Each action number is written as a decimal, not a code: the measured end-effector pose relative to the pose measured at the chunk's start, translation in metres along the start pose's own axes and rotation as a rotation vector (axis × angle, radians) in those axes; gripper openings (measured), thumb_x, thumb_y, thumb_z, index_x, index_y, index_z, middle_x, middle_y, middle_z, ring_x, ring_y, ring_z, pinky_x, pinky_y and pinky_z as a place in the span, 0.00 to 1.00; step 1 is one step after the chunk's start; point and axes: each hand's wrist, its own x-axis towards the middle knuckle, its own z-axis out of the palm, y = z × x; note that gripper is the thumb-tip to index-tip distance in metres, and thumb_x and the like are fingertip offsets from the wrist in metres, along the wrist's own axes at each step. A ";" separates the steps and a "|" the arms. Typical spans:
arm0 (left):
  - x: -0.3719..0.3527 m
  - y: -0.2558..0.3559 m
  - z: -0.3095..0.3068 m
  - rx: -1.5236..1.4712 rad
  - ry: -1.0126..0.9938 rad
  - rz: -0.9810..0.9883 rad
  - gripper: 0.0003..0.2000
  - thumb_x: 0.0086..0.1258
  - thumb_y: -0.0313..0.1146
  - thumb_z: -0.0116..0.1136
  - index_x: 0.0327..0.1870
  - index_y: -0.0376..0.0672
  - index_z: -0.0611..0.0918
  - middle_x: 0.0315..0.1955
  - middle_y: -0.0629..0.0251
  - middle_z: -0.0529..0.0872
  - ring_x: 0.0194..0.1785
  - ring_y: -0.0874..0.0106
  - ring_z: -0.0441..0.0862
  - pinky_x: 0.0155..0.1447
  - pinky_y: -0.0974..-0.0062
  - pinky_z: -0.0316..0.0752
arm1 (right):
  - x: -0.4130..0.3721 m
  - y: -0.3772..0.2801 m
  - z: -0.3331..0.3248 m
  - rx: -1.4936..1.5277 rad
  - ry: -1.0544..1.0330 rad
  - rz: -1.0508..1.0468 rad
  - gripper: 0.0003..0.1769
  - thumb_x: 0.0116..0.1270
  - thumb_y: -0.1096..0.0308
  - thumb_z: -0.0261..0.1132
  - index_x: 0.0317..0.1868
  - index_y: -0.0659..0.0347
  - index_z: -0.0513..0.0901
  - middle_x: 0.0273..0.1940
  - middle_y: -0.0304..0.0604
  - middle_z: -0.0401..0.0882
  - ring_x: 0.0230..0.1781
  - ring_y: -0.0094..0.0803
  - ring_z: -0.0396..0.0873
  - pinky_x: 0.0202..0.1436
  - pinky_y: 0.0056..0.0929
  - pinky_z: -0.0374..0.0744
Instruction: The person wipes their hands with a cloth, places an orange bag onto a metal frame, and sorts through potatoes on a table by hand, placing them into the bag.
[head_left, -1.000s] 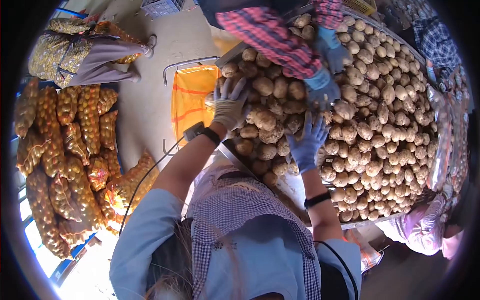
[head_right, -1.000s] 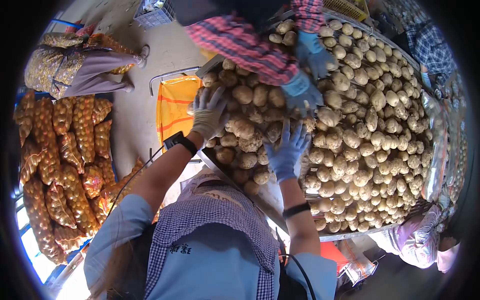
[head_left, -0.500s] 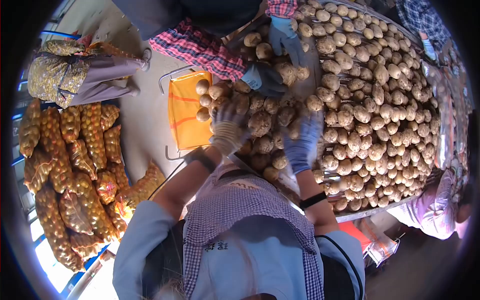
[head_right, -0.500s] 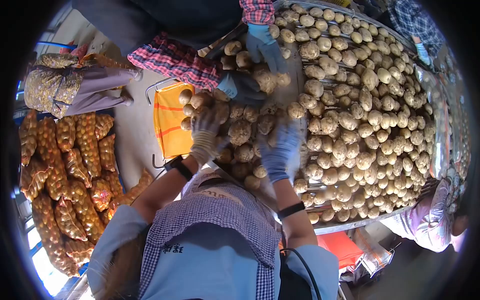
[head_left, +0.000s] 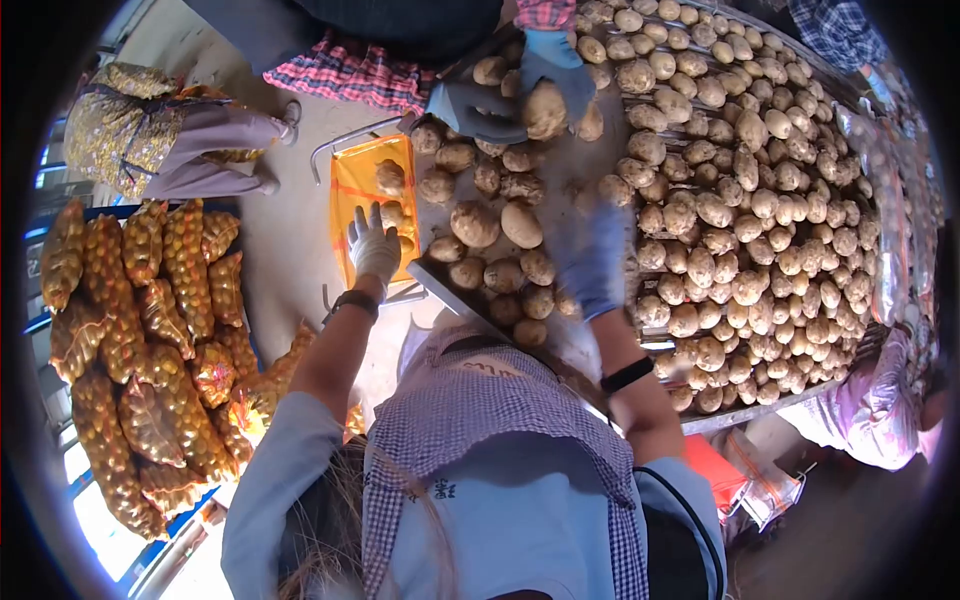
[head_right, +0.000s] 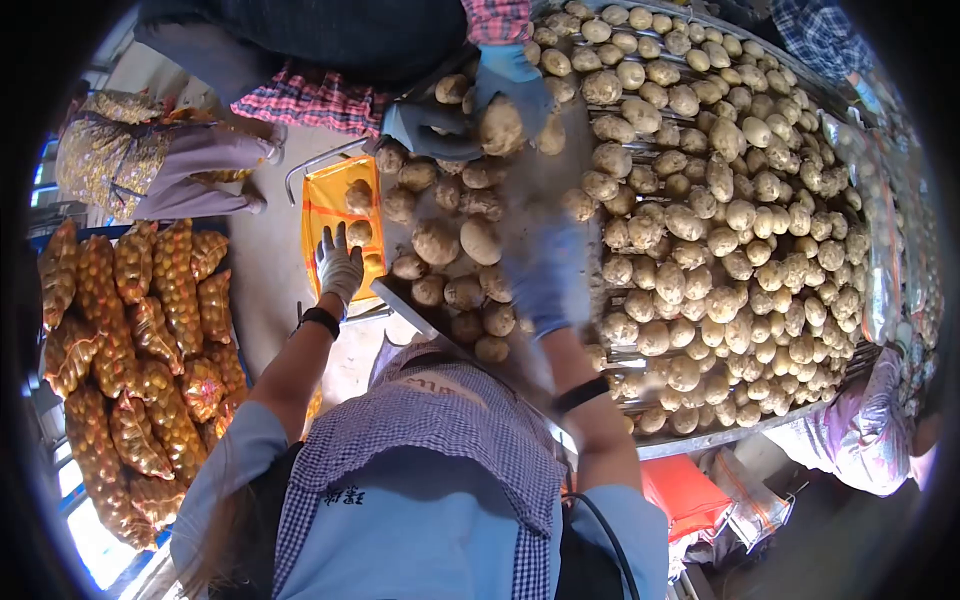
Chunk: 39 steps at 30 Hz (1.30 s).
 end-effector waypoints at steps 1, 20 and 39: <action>-0.001 -0.005 0.012 -0.079 0.080 0.029 0.31 0.66 0.39 0.56 0.71 0.50 0.63 0.70 0.46 0.59 0.69 0.45 0.60 0.71 0.50 0.56 | 0.016 0.028 -0.001 0.025 0.187 0.192 0.49 0.58 0.39 0.64 0.73 0.54 0.57 0.72 0.54 0.55 0.72 0.56 0.53 0.72 0.58 0.53; -0.054 0.098 0.013 0.011 0.039 0.802 0.33 0.60 0.45 0.58 0.69 0.52 0.65 0.70 0.61 0.62 0.72 0.52 0.57 0.70 0.39 0.48 | -0.070 0.073 -0.057 0.004 0.233 0.142 0.42 0.63 0.42 0.61 0.71 0.56 0.61 0.71 0.52 0.59 0.74 0.49 0.52 0.74 0.58 0.49; -0.100 0.177 -0.012 -0.144 -0.139 0.886 0.39 0.58 0.55 0.59 0.70 0.47 0.63 0.70 0.55 0.58 0.71 0.51 0.55 0.74 0.48 0.45 | -0.074 0.034 -0.052 0.511 0.004 0.296 0.38 0.59 0.55 0.68 0.66 0.63 0.67 0.68 0.57 0.60 0.69 0.56 0.59 0.73 0.53 0.57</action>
